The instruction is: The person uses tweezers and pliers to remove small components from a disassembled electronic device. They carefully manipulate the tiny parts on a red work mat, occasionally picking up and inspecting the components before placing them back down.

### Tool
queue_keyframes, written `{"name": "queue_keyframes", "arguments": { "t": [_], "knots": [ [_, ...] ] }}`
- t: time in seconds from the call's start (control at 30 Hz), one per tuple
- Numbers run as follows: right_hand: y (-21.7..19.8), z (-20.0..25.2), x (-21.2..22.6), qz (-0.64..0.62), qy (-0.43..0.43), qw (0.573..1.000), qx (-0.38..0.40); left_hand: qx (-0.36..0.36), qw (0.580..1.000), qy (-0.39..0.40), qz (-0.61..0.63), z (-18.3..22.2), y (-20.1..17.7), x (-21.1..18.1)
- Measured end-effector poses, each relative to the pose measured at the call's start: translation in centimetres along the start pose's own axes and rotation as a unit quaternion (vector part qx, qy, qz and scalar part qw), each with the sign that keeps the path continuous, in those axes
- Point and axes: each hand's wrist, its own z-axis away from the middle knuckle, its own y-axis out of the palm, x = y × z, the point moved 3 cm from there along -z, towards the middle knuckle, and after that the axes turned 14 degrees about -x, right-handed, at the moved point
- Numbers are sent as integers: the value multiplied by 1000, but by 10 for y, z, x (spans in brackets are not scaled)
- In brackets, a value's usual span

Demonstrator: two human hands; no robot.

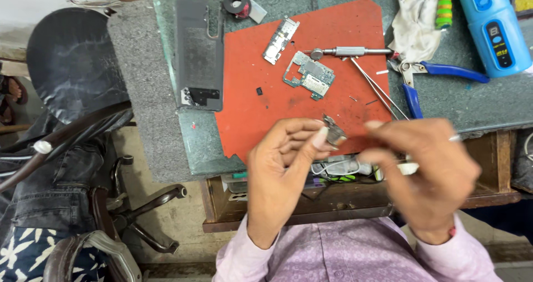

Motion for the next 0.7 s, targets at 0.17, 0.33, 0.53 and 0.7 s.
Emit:
{"name": "queue_keyframes", "arguments": {
  "t": [0.17, 0.33, 0.53, 0.7],
  "knots": [
    [-6, -17, -6, 144, 26, 988, 46, -57, 959, 171, -220, -2, -4, -12],
    [3, -17, -4, 168, -8, 984, 56, -80, 891, 308, -323, 4, 1, -19],
    [-4, -9, -7, 168, 35, 983, 66, -88, 881, 321, -336, 4, -1, -12],
    [-9, 4, -17, -138, 264, 954, 35, -91, 885, 312, -332, 2, -1, -7]
  ]
}}
